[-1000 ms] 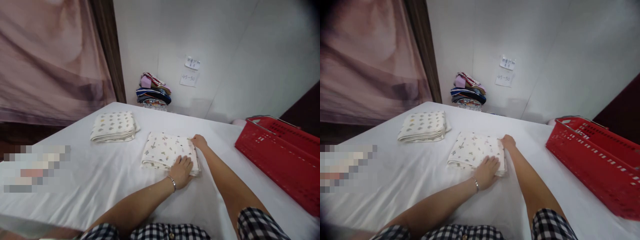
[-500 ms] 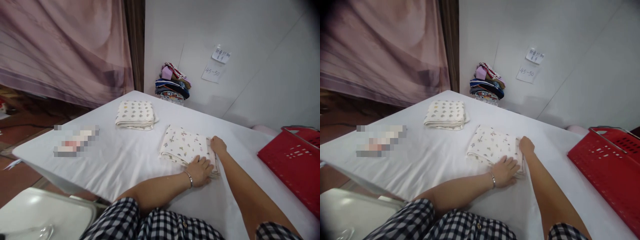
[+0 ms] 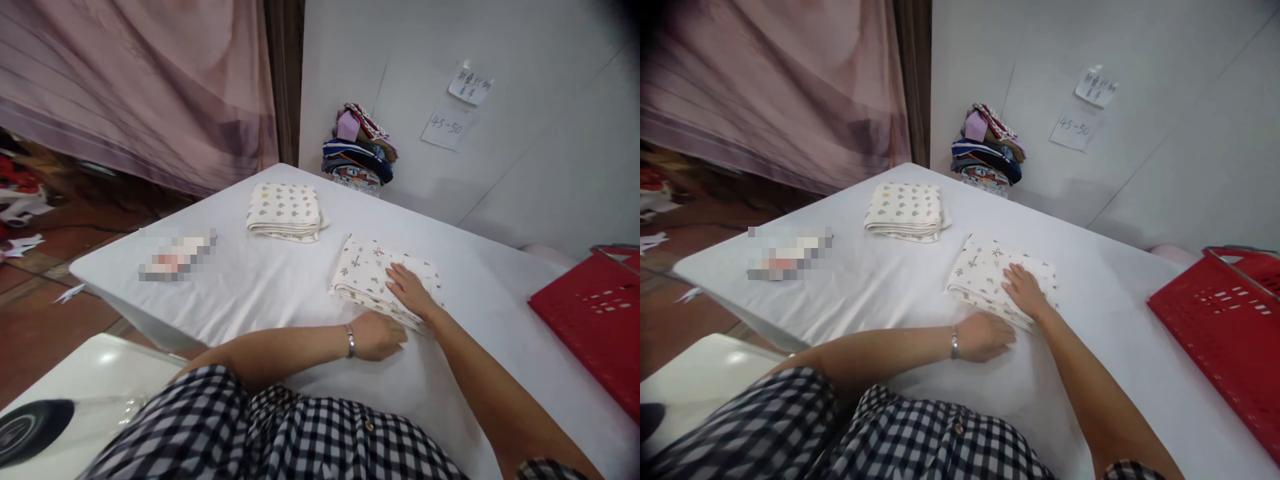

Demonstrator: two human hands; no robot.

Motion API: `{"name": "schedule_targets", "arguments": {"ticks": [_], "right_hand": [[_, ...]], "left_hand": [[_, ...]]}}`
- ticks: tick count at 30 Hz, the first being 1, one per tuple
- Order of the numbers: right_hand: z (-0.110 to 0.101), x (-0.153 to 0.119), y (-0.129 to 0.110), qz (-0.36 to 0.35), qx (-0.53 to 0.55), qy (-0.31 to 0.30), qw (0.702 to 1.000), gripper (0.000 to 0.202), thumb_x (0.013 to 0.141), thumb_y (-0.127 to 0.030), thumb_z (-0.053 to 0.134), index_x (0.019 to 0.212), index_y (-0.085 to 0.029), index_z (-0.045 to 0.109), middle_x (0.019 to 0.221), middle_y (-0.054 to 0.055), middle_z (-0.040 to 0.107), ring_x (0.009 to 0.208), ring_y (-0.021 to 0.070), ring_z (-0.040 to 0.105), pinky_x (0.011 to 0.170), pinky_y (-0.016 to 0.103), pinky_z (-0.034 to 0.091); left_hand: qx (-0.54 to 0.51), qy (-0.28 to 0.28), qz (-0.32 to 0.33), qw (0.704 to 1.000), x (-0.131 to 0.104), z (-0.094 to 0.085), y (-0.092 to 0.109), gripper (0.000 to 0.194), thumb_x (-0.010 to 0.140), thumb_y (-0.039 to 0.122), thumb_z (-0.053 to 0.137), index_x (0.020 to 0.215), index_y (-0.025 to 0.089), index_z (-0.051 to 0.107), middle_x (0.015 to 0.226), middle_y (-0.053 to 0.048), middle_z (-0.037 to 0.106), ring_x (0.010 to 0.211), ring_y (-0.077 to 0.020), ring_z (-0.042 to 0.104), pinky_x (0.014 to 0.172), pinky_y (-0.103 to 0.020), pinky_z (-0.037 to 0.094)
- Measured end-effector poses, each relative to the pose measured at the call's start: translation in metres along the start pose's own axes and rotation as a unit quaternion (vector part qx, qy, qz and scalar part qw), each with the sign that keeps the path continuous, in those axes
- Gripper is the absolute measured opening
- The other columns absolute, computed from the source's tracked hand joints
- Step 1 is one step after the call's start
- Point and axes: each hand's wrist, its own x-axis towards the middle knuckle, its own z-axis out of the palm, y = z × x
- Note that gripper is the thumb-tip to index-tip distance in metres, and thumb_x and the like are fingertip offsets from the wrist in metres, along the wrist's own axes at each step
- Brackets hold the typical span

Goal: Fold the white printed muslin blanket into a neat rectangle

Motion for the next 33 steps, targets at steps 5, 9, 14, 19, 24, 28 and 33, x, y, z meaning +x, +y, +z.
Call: {"name": "schedule_targets", "arguments": {"ticks": [5,9,14,19,24,28,33], "right_hand": [[-0.019,-0.004,-0.022,0.018,0.126,0.043,0.991,0.053,0.086,-0.056,0.036,0.127,-0.025,0.049,0.142,0.005,0.035,0.134,0.0242,0.024,0.109,0.045,0.022],[-0.023,-0.009,-0.069,-0.06,0.129,0.018,0.99,0.052,0.085,-0.055,0.041,0.129,-0.029,0.046,0.14,0.003,0.038,0.129,0.0243,0.033,0.105,0.043,0.03],[0.001,-0.003,-0.105,-0.176,-0.014,-0.009,0.984,0.057,0.084,-0.044,0.049,0.135,-0.022,0.038,0.14,0.009,0.038,0.13,0.0254,0.03,0.106,0.045,0.024],[0.01,0.0,-0.102,-0.182,-0.027,0.011,0.983,0.052,0.085,-0.031,0.047,0.134,-0.017,0.038,0.136,0.011,0.042,0.126,0.0235,0.035,0.103,0.042,0.028],[0.004,0.001,-0.098,-0.162,0.074,0.015,0.984,0.043,0.086,-0.03,0.044,0.128,-0.022,0.044,0.125,0.007,0.052,0.114,0.0212,0.048,0.096,0.038,0.038],[0.003,0.001,-0.101,-0.159,0.065,0.012,0.985,0.039,0.086,-0.025,0.043,0.125,-0.021,0.048,0.122,0.007,0.054,0.111,0.0207,0.05,0.095,0.037,0.039],[0.004,-0.001,-0.11,-0.167,0.008,0.027,0.986,0.043,0.085,-0.027,0.048,0.127,-0.019,0.043,0.12,0.008,0.055,0.109,0.0216,0.05,0.093,0.036,0.038]], "left_hand": [[-0.006,0.06,-0.21,0.976,-0.058,-0.045,-0.037,0.02,0.086,0.026,0.042,0.084,0.022,0.061,0.086,0.001,0.066,0.079,-0.0124,0.059,0.068,-0.023,0.042],[-0.013,0.117,-0.44,0.89,-0.09,-0.056,-0.065,0.014,0.079,0.027,0.052,0.088,0.023,0.062,0.085,0.001,0.065,0.073,-0.0125,0.058,0.064,-0.024,0.042],[0.023,0.116,-0.437,0.892,-0.094,-0.044,-0.074,0.022,0.077,0.035,0.057,0.094,0.023,0.063,0.097,-0.001,0.062,0.092,-0.0184,0.055,0.071,-0.027,0.043],[0.069,0.078,-0.362,0.926,-0.089,-0.038,-0.069,0.02,0.077,0.03,0.056,0.093,0.021,0.062,0.096,-0.004,0.06,0.092,-0.0206,0.051,0.08,-0.031,0.042],[0.083,0.074,-0.37,0.922,-0.084,-0.036,-0.071,0.019,0.077,0.035,0.056,0.088,0.02,0.061,0.095,-0.005,0.059,0.092,-0.0226,0.05,0.077,-0.034,0.041],[0.072,0.077,-0.369,0.923,-0.079,-0.036,-0.074,0.013,0.079,0.031,0.052,0.082,0.02,0.059,0.09,-0.005,0.06,0.088,-0.0214,0.051,0.074,-0.032,0.04],[0.042,0.093,-0.38,0.919,-0.078,-0.038,-0.071,0.011,0.079,0.03,0.051,0.079,0.021,0.057,0.079,-0.002,0.061,0.083,-0.0199,0.053,0.073,-0.031,0.039]]}}
